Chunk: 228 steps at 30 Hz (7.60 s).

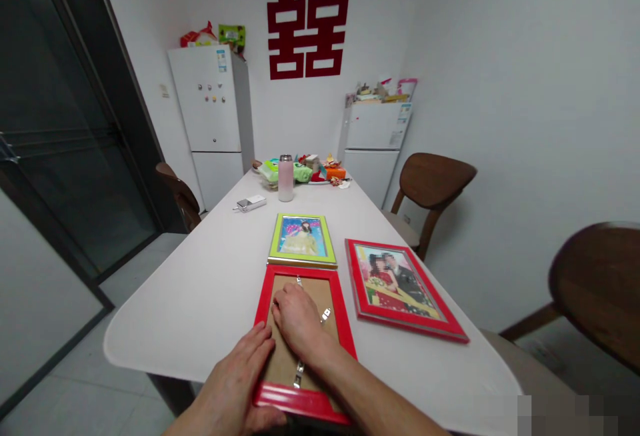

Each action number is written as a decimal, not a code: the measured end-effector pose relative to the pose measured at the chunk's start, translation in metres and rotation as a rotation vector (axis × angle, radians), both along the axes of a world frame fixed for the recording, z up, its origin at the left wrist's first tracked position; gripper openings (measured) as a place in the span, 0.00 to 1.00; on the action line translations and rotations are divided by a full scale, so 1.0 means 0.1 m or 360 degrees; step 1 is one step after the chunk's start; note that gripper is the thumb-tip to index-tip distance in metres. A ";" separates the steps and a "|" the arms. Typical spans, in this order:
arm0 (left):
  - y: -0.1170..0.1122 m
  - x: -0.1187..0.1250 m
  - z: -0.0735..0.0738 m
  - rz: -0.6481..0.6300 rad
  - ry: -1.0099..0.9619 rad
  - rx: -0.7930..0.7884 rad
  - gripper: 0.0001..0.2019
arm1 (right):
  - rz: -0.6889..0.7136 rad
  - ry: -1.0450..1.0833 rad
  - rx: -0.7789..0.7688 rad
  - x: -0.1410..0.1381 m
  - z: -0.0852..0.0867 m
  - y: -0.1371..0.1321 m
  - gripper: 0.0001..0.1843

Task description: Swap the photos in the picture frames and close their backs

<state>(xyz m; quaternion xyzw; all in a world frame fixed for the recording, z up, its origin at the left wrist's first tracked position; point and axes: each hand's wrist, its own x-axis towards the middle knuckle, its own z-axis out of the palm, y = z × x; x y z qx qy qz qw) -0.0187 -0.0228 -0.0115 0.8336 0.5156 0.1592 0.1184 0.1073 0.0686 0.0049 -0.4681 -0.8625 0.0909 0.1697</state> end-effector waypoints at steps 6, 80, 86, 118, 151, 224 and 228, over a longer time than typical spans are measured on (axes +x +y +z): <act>0.01 -0.04 -0.07 -0.0075 -0.0075 0.0114 0.37 | -0.0304 0.0011 0.0123 0.28 -0.08 0.19 0.13; 0.31 -0.97 0.27 0.0927 -0.0293 0.0250 0.25 | -0.0711 0.1615 -0.1073 0.90 0.16 -0.32 0.37; 0.09 0.22 0.42 0.0069 -0.0612 -0.0093 0.33 | -0.0616 0.2262 -0.1476 0.81 0.37 -0.44 0.47; -0.04 -0.63 0.14 0.0781 -0.0333 -0.0004 0.21 | -0.0691 -0.0181 -0.0044 0.91 -0.10 -0.19 0.21; 0.13 0.24 0.35 0.0652 -0.2512 -0.0387 0.21 | -0.0444 0.2395 -0.1506 0.10 0.11 -0.29 0.18; -0.12 -1.30 -0.03 0.0610 0.0165 0.0220 0.28 | 0.0224 0.0248 -0.0221 -0.73 0.06 -0.59 0.33; -0.14 -1.19 0.06 0.0502 0.0052 0.0501 0.28 | 0.0243 0.0489 -0.0262 -0.49 0.21 -0.61 0.34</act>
